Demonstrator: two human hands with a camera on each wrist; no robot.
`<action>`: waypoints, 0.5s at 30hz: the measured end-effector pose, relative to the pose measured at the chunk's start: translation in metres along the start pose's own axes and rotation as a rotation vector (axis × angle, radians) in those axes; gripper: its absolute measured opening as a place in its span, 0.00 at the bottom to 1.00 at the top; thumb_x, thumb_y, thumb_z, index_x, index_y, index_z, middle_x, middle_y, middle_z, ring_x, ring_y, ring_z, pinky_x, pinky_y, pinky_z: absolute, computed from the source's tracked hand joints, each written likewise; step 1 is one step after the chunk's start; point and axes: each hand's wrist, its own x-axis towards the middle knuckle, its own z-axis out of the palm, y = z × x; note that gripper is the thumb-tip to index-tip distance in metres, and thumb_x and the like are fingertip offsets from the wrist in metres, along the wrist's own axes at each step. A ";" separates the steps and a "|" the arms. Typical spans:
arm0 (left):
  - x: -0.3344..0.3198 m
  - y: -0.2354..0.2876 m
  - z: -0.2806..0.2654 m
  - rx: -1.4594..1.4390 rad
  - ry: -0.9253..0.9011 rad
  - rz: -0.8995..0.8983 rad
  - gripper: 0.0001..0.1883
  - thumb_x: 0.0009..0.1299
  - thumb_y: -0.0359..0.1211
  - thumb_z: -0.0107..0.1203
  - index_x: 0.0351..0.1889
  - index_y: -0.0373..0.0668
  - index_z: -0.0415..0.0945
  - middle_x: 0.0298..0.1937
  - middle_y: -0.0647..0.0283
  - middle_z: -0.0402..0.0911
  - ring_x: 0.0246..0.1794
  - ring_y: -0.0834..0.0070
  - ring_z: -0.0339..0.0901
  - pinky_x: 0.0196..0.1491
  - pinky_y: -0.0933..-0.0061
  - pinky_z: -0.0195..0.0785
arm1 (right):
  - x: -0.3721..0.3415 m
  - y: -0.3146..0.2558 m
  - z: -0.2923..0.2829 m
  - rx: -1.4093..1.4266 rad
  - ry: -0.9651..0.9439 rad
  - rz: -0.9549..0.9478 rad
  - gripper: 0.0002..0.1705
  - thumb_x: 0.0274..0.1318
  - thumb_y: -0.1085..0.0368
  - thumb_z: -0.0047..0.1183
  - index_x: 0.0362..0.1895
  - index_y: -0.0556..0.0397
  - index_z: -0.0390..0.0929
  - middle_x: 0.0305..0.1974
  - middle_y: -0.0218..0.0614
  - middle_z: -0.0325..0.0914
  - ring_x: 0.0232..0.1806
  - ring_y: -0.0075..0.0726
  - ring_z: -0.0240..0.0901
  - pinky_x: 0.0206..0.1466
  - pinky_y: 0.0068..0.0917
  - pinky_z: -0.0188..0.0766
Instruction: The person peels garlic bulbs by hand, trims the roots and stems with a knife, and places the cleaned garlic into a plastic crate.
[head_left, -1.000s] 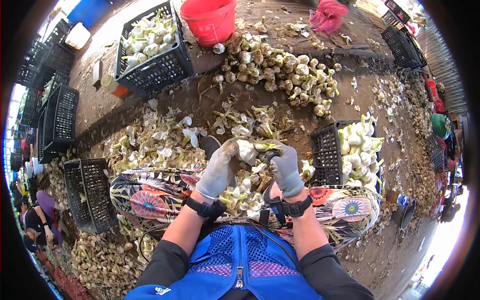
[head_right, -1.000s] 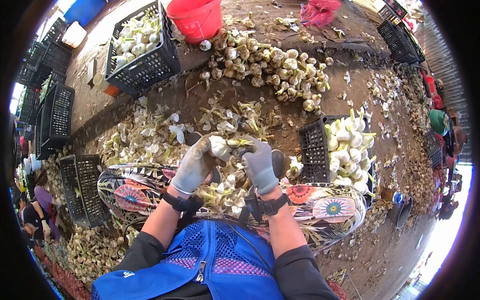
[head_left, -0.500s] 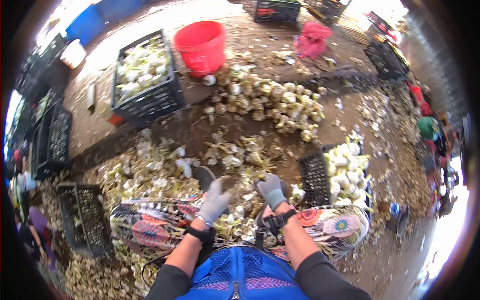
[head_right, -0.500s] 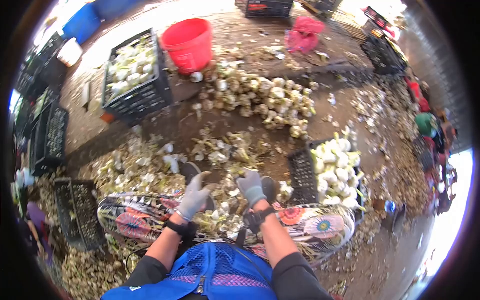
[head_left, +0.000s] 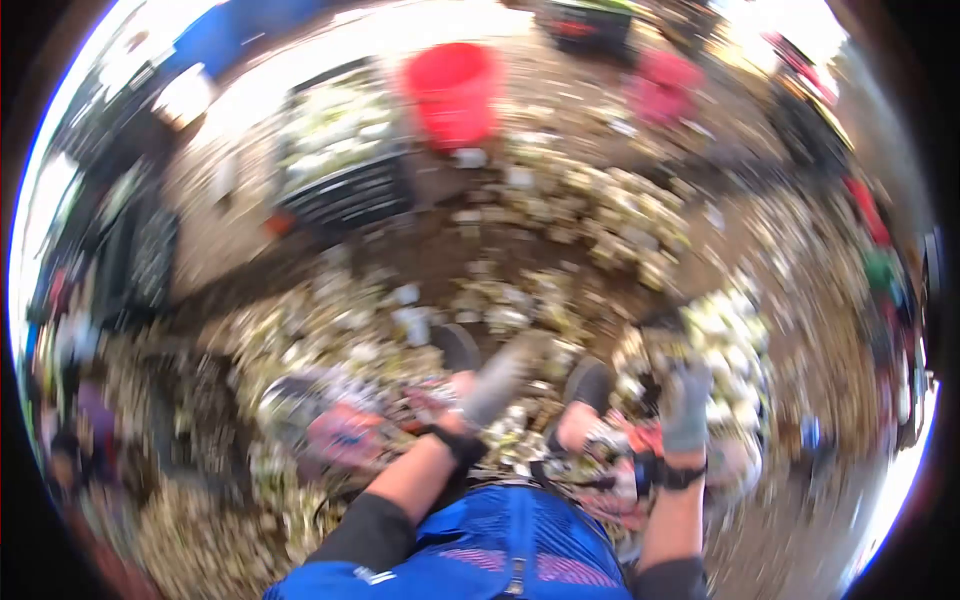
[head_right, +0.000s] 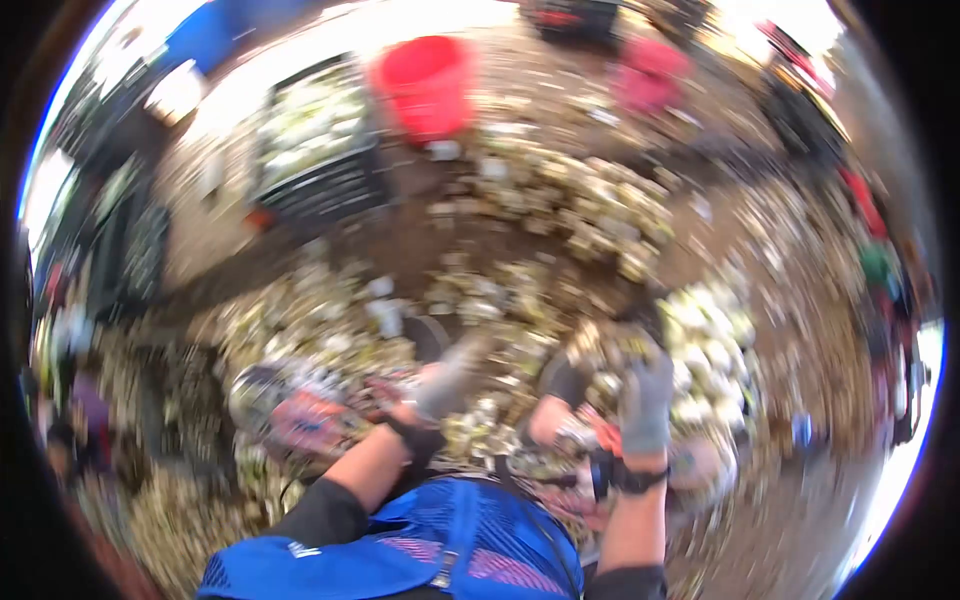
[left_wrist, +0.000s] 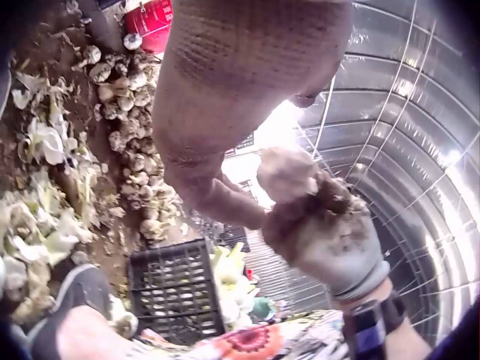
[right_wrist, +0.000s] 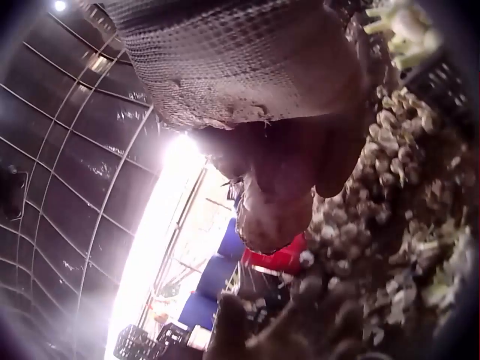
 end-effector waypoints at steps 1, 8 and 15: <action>-0.005 0.016 0.011 0.108 -0.117 -0.104 0.25 0.78 0.53 0.44 0.62 0.47 0.71 0.56 0.61 0.77 0.48 0.69 0.76 0.49 0.64 0.74 | -0.009 0.002 0.027 0.068 -0.140 0.092 0.15 0.57 0.71 0.52 0.47 0.63 0.80 0.41 0.40 0.84 0.38 0.31 0.79 0.44 0.26 0.76; -0.115 0.069 -0.053 0.147 0.204 0.681 0.18 0.79 0.40 0.42 0.59 0.39 0.70 0.49 0.56 0.77 0.47 0.68 0.76 0.48 0.68 0.73 | -0.006 0.025 0.121 0.332 -0.483 0.316 0.17 0.67 0.72 0.44 0.57 0.63 0.74 0.44 0.35 0.79 0.41 0.28 0.76 0.45 0.26 0.76; -0.327 0.189 -0.177 -0.652 0.688 1.296 0.22 0.73 0.47 0.55 0.50 0.36 0.70 0.44 0.49 0.83 0.46 0.60 0.83 0.52 0.59 0.81 | 0.022 0.087 0.146 -0.066 -0.557 -0.009 0.19 0.67 0.62 0.48 0.57 0.58 0.75 0.45 0.39 0.81 0.40 0.35 0.79 0.42 0.33 0.80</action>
